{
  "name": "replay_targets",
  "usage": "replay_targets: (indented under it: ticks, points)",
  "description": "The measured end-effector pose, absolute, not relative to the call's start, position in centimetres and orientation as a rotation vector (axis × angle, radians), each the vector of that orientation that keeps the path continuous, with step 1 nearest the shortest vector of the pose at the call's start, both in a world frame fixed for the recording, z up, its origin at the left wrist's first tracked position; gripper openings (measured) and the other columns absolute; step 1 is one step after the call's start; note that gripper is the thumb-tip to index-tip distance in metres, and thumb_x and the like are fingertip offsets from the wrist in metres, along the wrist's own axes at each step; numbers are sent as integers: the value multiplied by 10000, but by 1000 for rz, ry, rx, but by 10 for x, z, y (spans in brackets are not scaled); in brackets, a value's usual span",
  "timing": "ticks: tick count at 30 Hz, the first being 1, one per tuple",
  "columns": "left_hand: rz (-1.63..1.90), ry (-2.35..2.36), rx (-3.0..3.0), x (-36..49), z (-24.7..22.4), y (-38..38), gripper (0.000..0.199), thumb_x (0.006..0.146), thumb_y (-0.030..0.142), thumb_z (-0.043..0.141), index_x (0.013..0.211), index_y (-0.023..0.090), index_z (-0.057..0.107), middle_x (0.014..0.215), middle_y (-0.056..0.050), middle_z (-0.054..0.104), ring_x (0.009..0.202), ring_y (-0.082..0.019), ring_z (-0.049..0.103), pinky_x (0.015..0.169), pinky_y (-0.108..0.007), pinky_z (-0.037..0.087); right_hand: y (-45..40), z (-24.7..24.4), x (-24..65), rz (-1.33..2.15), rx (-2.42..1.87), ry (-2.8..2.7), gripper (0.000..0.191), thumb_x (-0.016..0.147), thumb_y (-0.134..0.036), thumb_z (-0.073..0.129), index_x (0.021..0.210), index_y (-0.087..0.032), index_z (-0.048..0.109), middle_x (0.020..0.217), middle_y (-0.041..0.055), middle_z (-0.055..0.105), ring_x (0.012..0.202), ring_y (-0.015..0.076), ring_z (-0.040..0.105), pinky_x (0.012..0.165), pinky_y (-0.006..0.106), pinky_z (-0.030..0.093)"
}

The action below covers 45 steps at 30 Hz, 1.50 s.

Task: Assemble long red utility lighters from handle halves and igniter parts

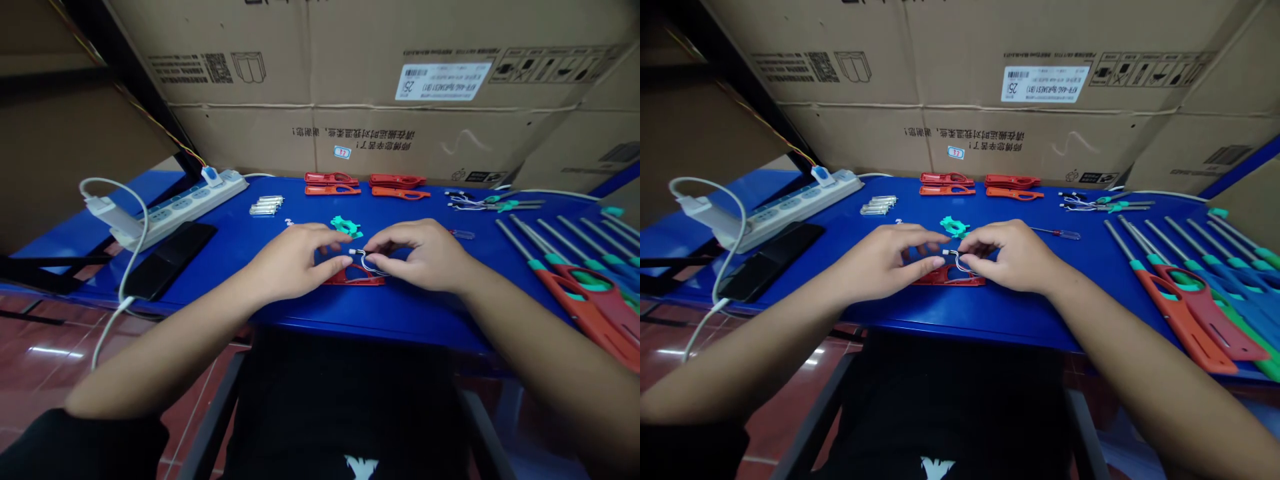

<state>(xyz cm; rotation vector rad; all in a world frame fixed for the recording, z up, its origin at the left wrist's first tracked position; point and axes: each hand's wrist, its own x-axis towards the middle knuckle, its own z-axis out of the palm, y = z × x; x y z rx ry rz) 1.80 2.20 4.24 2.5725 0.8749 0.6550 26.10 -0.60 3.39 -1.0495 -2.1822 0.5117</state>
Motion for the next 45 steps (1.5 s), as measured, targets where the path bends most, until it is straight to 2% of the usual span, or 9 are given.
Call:
replay_targets:
  ticks: [5,8,12,15,22,32,37,41,45]
  points:
    - [655,915,2543,5,29,6,268,945,330,593,1153,205,706,1056,-41,721,957,-181,662,844,-316,508,-12,41,265,800,-1104,-2050,121,799,-320,727,874,-225,727,759,-11,741,651,137,688,614,250,554]
    - [729,922,2547,2,19,0,220,911,229,594,1097,203,708,1045,-34,713,961,-182,642,896,-341,491,-11,39,260,838,-1124,-2037,118,795,-321,723,855,-220,719,770,-2,728,682,145,679,658,273,552]
    - [799,1019,2437,1,8,1,234,828,104,559,1004,199,680,986,-22,706,917,-179,639,854,-335,505,-6,32,249,832,-1162,-2128,83,787,-284,709,815,-208,725,806,14,712,716,148,650,680,283,519]
    - [807,1104,2382,-1,2,3,210,805,133,605,999,203,646,975,-19,694,889,-184,640,837,-340,511,-3,25,241,803,-1204,-2191,83,786,-277,702,808,-209,744,789,15,703,706,145,633,659,277,492]
    - [684,1047,2465,0,0,3,167,878,224,636,1041,219,669,1023,-18,723,908,-192,634,854,-354,479,3,13,231,624,-1271,-2246,100,786,-279,700,799,-199,757,772,19,690,703,142,607,660,277,466]
    - [807,916,2586,1,-8,3,236,935,219,589,1122,204,731,1068,-40,754,959,-195,669,892,-372,521,6,13,233,606,-1333,-2302,82,790,-267,683,785,-210,742,770,10,695,706,138,610,663,275,457]
    - [796,990,2575,1,-5,1,344,897,207,629,1238,208,678,1100,-40,761,959,-199,693,894,-381,546,7,11,233,642,-1354,-2269,79,792,-279,694,768,-216,735,771,4,697,692,135,615,657,274,460]
    - [816,887,2583,2,-5,2,258,927,189,588,1141,229,728,1090,-18,770,964,-181,710,920,-374,543,7,12,235,641,-1329,-2280,82,803,-273,691,765,-218,739,766,6,700,696,138,617,661,274,459]
    - [779,902,2643,1,-8,3,257,944,220,582,1149,220,737,1135,-37,757,988,-200,695,928,-400,536,6,13,236,588,-1269,-2333,85,813,-237,665,772,-208,735,776,12,696,719,143,615,684,276,463]
